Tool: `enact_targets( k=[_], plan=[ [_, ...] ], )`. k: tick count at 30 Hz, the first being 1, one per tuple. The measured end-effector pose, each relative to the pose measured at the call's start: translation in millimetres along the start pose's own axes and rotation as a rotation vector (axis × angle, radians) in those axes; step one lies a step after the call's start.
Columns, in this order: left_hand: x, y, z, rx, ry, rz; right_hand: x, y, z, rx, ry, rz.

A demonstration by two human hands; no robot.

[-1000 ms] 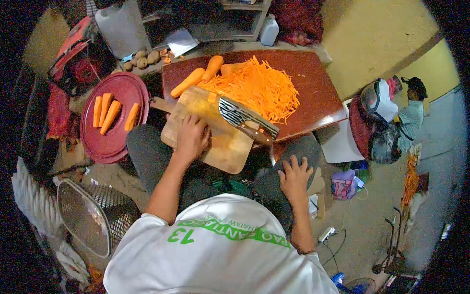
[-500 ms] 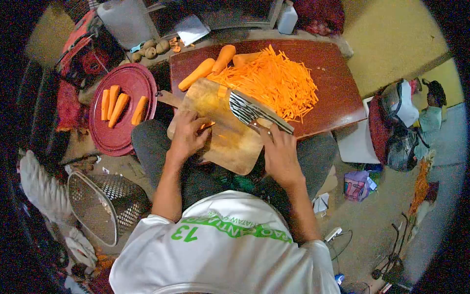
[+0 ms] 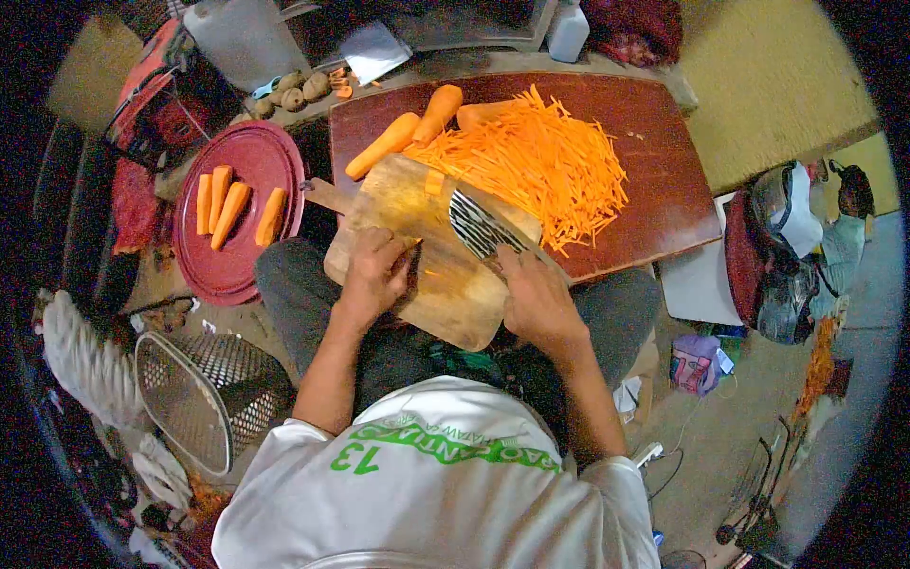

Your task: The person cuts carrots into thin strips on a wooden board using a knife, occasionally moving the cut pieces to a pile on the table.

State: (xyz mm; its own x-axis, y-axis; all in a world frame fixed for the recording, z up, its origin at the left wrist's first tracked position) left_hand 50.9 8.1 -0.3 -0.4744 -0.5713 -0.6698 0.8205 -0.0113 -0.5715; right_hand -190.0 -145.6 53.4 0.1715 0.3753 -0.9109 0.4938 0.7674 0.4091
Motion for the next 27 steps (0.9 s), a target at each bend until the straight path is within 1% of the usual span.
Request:
enact_targets(
  k=[3,6,7,9,10,12,15,17,18,20,24,27],
  plan=[
    [10.1,-12.0,7.2,0.045,-0.078,-0.017,1.2,3.9,-2.4,0.003,-0.039,0.077],
    [26.4,-21.5,11.8,-0.057,-0.058,-0.113,-6.2,14.2,-6.7,0.074,0.010,0.138],
    [29.5,-22.6,12.8,-0.046,-0.059,-0.130,-11.3,18.6,-7.1,0.105,0.017,0.161],
    [27.9,-24.0,13.0,-0.096,-0.066,-0.226,-21.8,26.1,-10.5,0.176,0.032,0.206],
    [26.9,-25.7,13.3,-0.121,-0.065,-0.277,-25.1,26.8,-13.4,0.180,0.016,0.217],
    [17.4,-20.8,12.8,-0.100,-0.023,-0.286,-28.5,26.5,-19.4,0.186,-0.010,0.236],
    [-1.5,-12.6,5.8,-0.092,0.055,-0.225,-24.4,17.7,-32.1,0.089,-0.015,0.246],
    [-5.2,-11.6,3.3,-0.089,0.111,-0.194,-24.8,20.7,-38.2,0.114,0.016,0.355],
    [-2.9,-11.6,2.3,-0.082,0.116,-0.205,-24.5,22.4,-40.5,0.123,0.030,0.410],
    [5.0,-12.2,0.7,-0.068,0.121,-0.222,-17.0,22.2,-45.8,0.078,0.001,0.423],
    [16.5,-18.2,3.1,-0.023,0.087,-0.159,-13.0,29.2,-40.6,0.020,-0.079,0.445],
    [26.9,-17.3,9.5,0.038,0.083,-0.127,-11.3,30.1,-30.5,0.030,-0.033,0.521]
  ],
)
Point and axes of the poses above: each hand's wrist, its own z-axis towards the middle knuckle, its own x-axis out of the palm, y = z × x, the point moved 1 cm from there along z, towards the middle knuckle, and after that the axes turned 1 degree about x, right-handed, at the moved point
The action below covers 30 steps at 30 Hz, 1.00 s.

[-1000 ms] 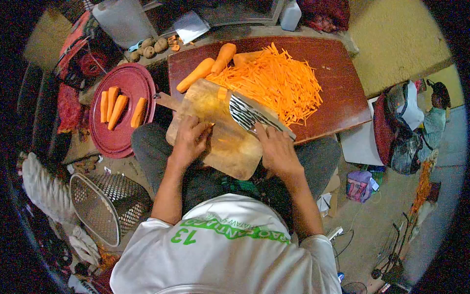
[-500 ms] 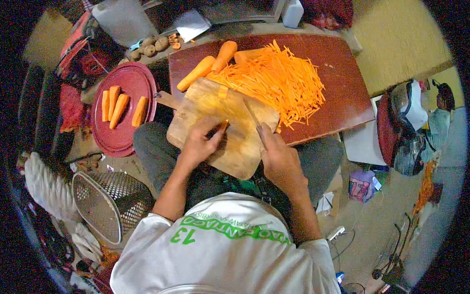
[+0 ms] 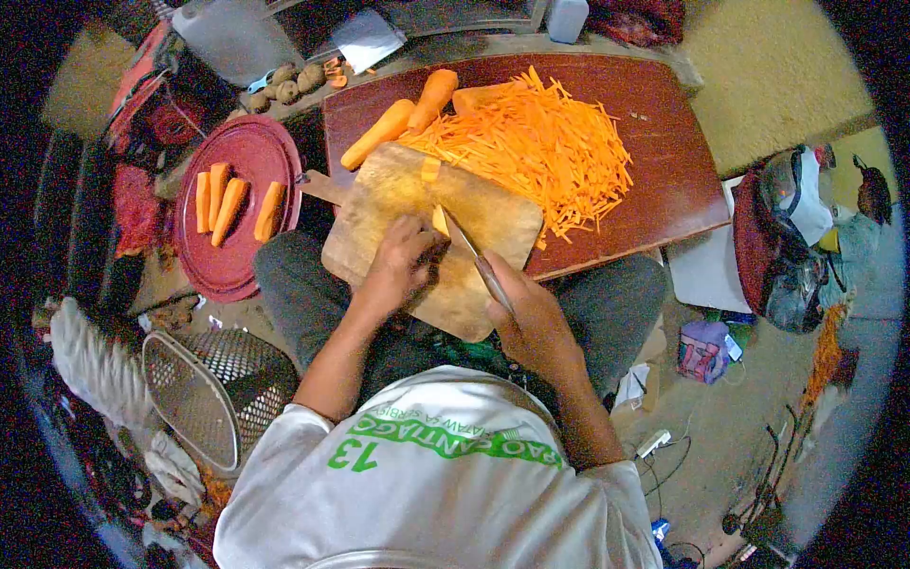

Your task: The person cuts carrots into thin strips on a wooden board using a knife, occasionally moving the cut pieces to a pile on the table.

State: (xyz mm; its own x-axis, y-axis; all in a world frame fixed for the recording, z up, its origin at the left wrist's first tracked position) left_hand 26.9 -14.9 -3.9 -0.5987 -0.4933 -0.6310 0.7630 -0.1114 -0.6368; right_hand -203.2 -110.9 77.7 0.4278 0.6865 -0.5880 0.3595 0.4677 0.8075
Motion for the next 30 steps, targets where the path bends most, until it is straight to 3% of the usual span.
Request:
enact_targets(
  k=[8,14,17,21,30],
  plan=[
    [8.6,1.9,-2.5,-0.072,-0.088,-0.047,5.4,0.6,8.9,0.018,-0.031,-0.017],
    [-2.7,-6.9,11.4,-0.019,0.075,0.033,11.6,2.9,2.3,0.033,0.069,-0.057],
    [2.9,-7.3,13.0,0.025,0.037,0.055,6.5,9.8,0.8,0.061,0.107,-0.072],
    [0.4,-3.1,9.8,-0.058,0.069,0.000,3.5,20.5,-5.3,0.144,0.118,-0.013],
    [2.0,2.3,9.3,-0.042,0.055,-0.033,21.4,7.0,1.3,0.055,0.037,0.013]
  ],
)
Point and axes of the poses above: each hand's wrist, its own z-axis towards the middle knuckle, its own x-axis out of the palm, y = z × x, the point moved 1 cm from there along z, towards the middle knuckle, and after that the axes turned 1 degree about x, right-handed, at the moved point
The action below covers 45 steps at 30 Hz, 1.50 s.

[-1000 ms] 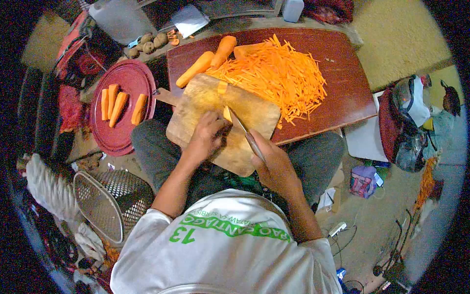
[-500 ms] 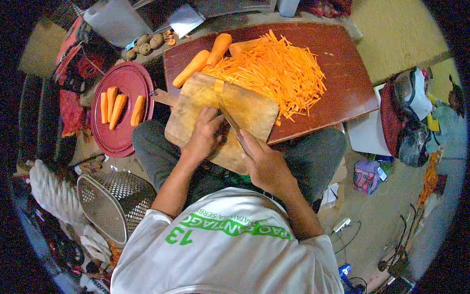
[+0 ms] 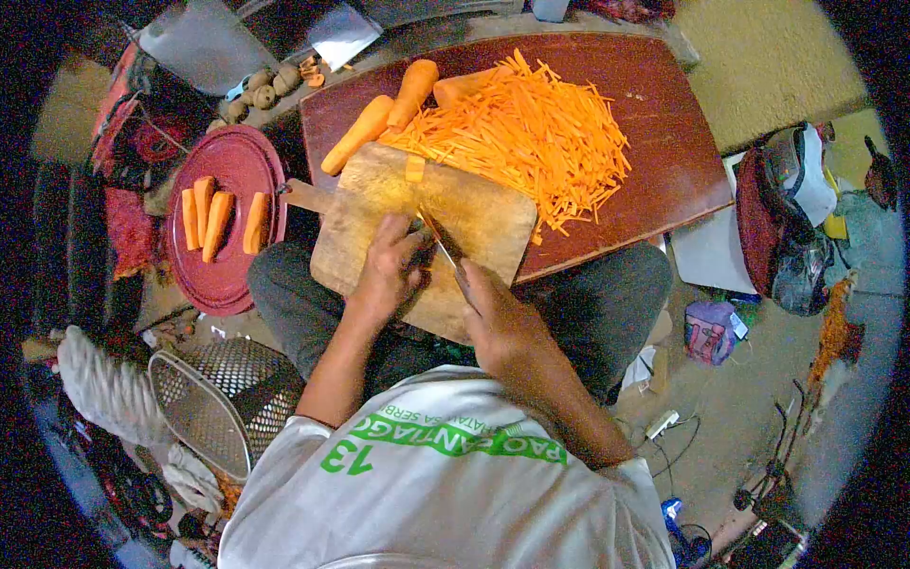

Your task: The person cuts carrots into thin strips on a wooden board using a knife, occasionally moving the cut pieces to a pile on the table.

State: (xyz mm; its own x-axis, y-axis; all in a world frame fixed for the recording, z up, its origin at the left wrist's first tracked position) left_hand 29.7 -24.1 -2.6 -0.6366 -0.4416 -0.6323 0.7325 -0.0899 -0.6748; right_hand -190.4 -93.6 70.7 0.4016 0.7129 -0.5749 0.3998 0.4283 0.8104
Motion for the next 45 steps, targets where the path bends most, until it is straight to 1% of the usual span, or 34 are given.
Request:
enact_targets(
  k=[3,6,9,12,15,18,21,24,27,30,33,36,39,42,45],
  plan=[
    [4.8,1.6,-3.8,-0.001,-0.016,0.017,10.4,-2.5,32.3,-0.016,-0.010,-0.080],
    [4.0,-1.3,-2.7,0.008,-0.064,0.045,5.7,3.4,53.2,-0.071,-0.026,-0.067],
    [0.1,-3.6,-2.4,-0.004,-0.074,0.059,0.0,2.1,46.3,-0.070,-0.037,-0.045],
    [-0.6,-3.9,-4.6,-0.024,-0.050,0.059,-5.3,7.1,17.8,-0.119,-0.035,-0.075],
    [-1.0,-2.6,-2.9,-0.037,-0.038,0.060,5.5,6.4,7.1,-0.112,-0.071,-0.092],
    [2.4,-3.7,-3.9,-0.038,-0.066,0.051,7.5,10.2,32.0,0.158,0.115,-0.107],
    [4.8,-3.2,-4.3,-0.034,-0.092,0.055,11.9,3.5,45.5,-0.047,-0.041,-0.073],
    [1.2,-3.4,-4.3,-0.028,-0.093,0.090,3.1,11.1,35.8,0.027,-0.021,-0.033],
    [0.8,-4.6,-5.1,-0.022,-0.105,0.076,0.5,12.5,8.1,-0.042,-0.063,-0.062],
    [1.6,-2.2,-4.7,-0.036,-0.086,0.096,12.6,1.4,6.1,-0.082,-0.078,-0.051],
    [4.9,0.0,-7.0,-0.055,-0.081,0.093,11.0,15.4,37.9,0.104,0.059,-0.072],
    [-0.3,-4.7,-5.3,-0.047,-0.080,0.082,17.7,3.0,48.9,-0.064,-0.048,-0.043],
    [-1.6,-2.9,-6.2,-0.029,-0.087,0.076,4.1,11.5,34.2,0.062,0.053,-0.030],
    [1.6,0.8,-8.6,-0.034,-0.096,0.065,8.1,11.3,13.9,-0.012,-0.024,-0.010],
    [5.2,2.8,-8.0,-0.052,-0.078,0.062,14.8,11.1,27.0,0.101,0.034,-0.026]
  ],
)
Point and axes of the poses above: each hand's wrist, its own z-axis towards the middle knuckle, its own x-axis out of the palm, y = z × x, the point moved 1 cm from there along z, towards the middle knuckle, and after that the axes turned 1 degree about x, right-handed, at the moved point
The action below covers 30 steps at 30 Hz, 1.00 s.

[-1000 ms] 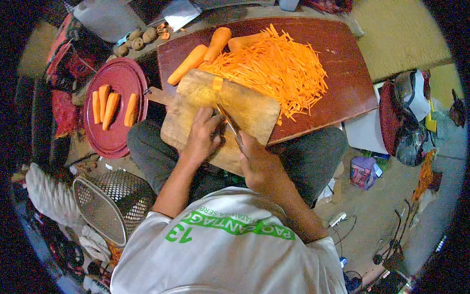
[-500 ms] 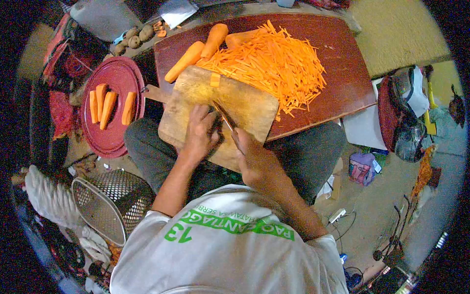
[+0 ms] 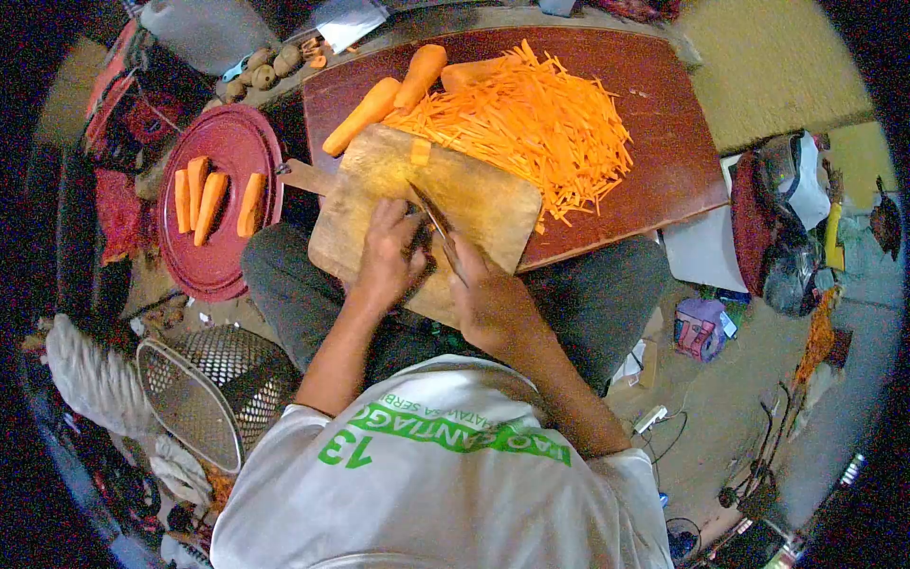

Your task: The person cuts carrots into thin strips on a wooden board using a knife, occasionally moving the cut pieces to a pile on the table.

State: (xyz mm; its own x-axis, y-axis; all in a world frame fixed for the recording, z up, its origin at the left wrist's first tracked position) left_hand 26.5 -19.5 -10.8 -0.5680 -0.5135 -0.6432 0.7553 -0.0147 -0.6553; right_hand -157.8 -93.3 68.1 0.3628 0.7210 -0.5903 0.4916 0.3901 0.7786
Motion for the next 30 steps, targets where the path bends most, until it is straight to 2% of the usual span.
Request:
enact_targets(
  k=[3,6,12,15,18,21,27,30],
  plan=[
    [-2.3,-1.1,0.3,-0.019,0.014,-0.008,6.1,-9.8,19.4,-0.143,-0.114,0.036],
    [-3.8,-2.8,-0.3,-0.010,-0.029,-0.012,-3.5,-7.1,13.5,-0.179,-0.118,0.081],
    [0.6,-2.3,2.2,0.002,-0.068,-0.008,-1.6,-3.1,-1.0,0.034,0.027,0.026],
    [-2.6,-5.3,1.7,-0.003,-0.048,0.002,5.6,-13.4,10.5,-0.177,-0.132,-0.008],
    [-2.8,-2.7,1.3,-0.017,-0.063,-0.001,-7.8,-6.7,9.9,-0.139,-0.150,0.120],
    [-3.0,-1.1,-0.2,-0.063,-0.148,-0.039,-26.0,-3.5,-1.5,-0.132,-0.182,0.095],
    [-26.0,14.8,19.3,-0.208,-0.374,-0.168,-31.7,-36.2,-34.3,-0.105,-0.002,0.117],
    [-34.6,20.8,38.2,-0.273,-0.296,-0.192,-49.9,-26.0,-34.4,-0.083,0.123,0.030]
  ],
)
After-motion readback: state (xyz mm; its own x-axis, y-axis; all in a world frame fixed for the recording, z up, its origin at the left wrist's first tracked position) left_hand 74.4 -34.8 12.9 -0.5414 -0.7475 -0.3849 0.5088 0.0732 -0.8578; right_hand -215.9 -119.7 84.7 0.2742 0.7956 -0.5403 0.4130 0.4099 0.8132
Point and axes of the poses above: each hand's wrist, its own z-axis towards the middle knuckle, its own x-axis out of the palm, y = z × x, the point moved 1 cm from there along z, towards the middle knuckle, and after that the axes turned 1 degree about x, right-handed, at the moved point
